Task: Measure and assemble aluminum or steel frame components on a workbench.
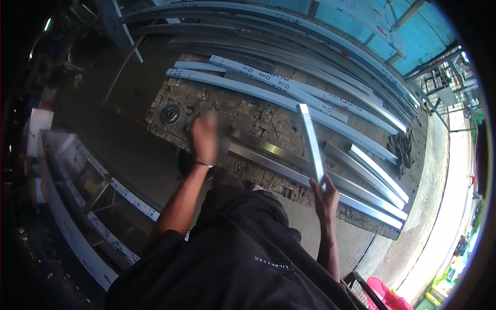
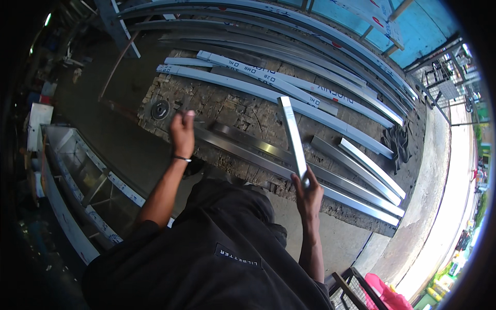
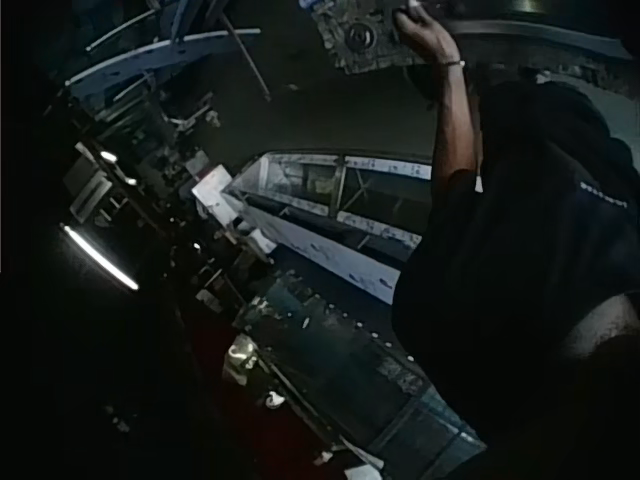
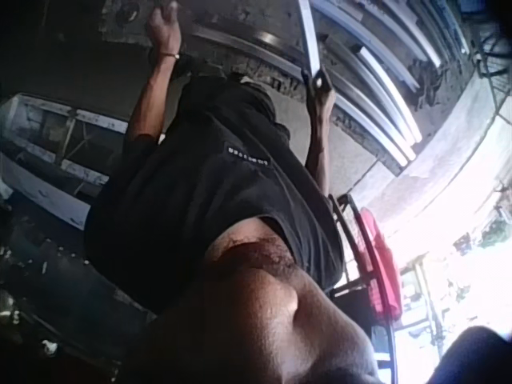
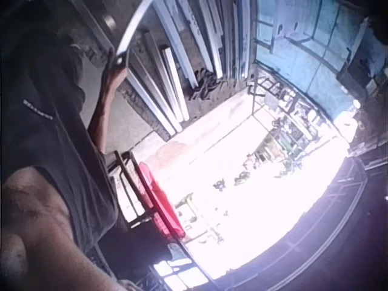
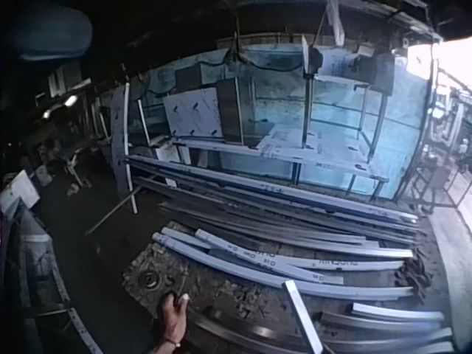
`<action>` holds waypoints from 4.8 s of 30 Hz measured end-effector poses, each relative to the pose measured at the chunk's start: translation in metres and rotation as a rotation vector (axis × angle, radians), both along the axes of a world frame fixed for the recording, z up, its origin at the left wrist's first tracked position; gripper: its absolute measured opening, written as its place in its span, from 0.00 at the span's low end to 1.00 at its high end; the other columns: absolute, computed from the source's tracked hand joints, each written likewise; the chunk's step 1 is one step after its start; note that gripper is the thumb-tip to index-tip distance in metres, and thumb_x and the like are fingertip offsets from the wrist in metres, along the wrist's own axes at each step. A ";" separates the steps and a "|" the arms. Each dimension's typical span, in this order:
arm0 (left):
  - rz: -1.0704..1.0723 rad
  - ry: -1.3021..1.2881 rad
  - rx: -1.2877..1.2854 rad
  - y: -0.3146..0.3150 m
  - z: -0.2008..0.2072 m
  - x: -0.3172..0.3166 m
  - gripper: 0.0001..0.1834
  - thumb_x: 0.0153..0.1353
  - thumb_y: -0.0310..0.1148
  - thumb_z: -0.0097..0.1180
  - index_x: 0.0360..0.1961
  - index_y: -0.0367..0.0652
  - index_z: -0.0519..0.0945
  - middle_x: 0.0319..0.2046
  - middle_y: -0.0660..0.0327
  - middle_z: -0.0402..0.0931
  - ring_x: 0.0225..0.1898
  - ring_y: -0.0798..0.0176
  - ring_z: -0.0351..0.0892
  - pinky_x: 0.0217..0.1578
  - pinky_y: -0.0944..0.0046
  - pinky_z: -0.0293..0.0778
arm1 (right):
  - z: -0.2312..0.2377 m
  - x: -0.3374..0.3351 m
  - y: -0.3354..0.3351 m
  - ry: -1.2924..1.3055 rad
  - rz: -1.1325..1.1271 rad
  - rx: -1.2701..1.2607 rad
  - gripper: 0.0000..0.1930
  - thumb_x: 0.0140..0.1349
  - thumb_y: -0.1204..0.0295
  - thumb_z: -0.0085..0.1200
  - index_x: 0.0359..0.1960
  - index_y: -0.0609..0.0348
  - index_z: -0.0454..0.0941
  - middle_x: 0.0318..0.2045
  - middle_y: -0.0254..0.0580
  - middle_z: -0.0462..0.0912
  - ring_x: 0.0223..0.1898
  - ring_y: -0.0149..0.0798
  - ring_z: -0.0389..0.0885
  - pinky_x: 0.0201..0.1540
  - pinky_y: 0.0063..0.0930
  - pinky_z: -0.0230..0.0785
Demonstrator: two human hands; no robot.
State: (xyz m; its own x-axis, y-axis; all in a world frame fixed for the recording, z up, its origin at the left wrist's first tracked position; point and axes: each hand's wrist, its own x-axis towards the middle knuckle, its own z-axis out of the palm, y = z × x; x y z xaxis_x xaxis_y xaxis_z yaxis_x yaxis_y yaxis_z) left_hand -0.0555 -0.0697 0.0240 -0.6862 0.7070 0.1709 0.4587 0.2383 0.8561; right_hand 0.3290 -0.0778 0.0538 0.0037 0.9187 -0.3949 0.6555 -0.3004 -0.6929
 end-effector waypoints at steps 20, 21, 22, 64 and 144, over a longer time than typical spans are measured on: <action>0.649 -0.373 -0.593 -0.206 -0.279 -0.163 0.20 0.62 0.47 0.60 0.40 0.38 0.85 0.39 0.45 0.85 0.41 0.38 0.84 0.45 0.45 0.75 | -0.003 -0.144 0.077 -0.238 0.519 0.112 0.31 0.56 0.56 0.71 0.58 0.59 0.80 0.43 0.58 0.87 0.44 0.52 0.88 0.47 0.41 0.79; 0.571 -0.282 -0.690 -0.208 -0.290 -0.170 0.23 0.63 0.50 0.58 0.41 0.37 0.85 0.41 0.44 0.84 0.43 0.37 0.83 0.46 0.43 0.74 | -0.005 -0.150 0.080 -0.258 0.505 0.110 0.31 0.56 0.56 0.71 0.58 0.59 0.80 0.43 0.58 0.87 0.44 0.52 0.88 0.47 0.41 0.79; 0.492 -0.188 -0.781 -0.208 -0.296 -0.175 0.26 0.63 0.53 0.56 0.42 0.37 0.85 0.43 0.42 0.83 0.45 0.36 0.82 0.47 0.42 0.73 | -0.007 -0.155 0.082 -0.272 0.516 0.097 0.31 0.56 0.55 0.72 0.58 0.58 0.80 0.44 0.58 0.87 0.44 0.52 0.88 0.47 0.41 0.79; -0.661 -0.169 -0.362 0.058 -0.093 -0.128 0.14 0.69 0.32 0.57 0.29 0.32 0.75 0.21 0.53 0.67 0.23 0.60 0.66 0.29 0.59 0.65 | -0.040 -0.164 0.113 0.000 0.367 -0.401 0.38 0.61 0.44 0.65 0.59 0.68 0.79 0.51 0.59 0.85 0.54 0.49 0.83 0.57 0.40 0.73; -0.337 -0.750 -0.413 0.096 0.021 -0.122 0.22 0.64 0.43 0.63 0.17 0.43 0.75 0.13 0.73 0.63 0.15 0.76 0.59 0.18 0.64 0.55 | 0.021 -0.336 0.103 -0.098 0.467 0.809 0.08 0.58 0.69 0.65 0.33 0.55 0.79 0.29 0.37 0.76 0.35 0.42 0.77 0.40 0.38 0.63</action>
